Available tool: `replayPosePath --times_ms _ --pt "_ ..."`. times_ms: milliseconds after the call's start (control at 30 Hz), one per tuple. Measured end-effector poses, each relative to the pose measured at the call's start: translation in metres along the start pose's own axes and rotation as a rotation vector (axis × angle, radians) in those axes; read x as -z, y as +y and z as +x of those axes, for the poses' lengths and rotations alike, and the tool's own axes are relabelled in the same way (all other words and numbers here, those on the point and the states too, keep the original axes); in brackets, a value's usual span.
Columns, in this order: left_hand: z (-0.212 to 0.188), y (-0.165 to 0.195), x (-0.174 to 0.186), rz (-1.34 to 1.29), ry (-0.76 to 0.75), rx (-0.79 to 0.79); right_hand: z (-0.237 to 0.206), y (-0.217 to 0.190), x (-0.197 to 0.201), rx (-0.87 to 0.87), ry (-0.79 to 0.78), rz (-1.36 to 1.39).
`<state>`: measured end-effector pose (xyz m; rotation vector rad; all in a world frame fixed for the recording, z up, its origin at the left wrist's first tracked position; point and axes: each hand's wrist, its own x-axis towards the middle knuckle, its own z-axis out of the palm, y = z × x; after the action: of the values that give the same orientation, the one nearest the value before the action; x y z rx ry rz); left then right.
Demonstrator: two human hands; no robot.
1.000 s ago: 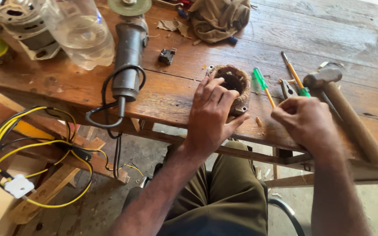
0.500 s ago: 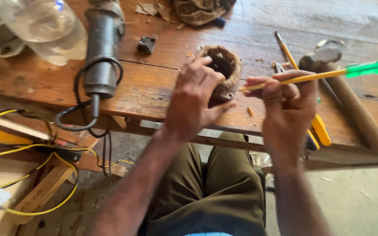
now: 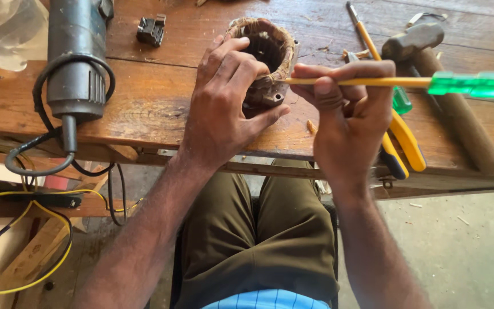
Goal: The person sits at a wooden workbench and uses a screwdriver and pliers to scrape and adjust the interior of a small cylindrical electrical component. They repeatedly probe the inside, remove debris, and reposition the component while working.
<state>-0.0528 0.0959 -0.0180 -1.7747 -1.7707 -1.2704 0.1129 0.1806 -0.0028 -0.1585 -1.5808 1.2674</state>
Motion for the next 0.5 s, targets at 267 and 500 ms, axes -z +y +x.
replayPosePath --times_ms 267,500 --pt "-0.002 -0.004 -0.003 -0.007 0.010 -0.023 0.015 0.003 0.008 0.036 -0.084 -0.112" --pt "-0.004 -0.004 -0.004 -0.008 0.018 -0.016 0.009 0.019 0.017 -0.085 -0.067 0.063"
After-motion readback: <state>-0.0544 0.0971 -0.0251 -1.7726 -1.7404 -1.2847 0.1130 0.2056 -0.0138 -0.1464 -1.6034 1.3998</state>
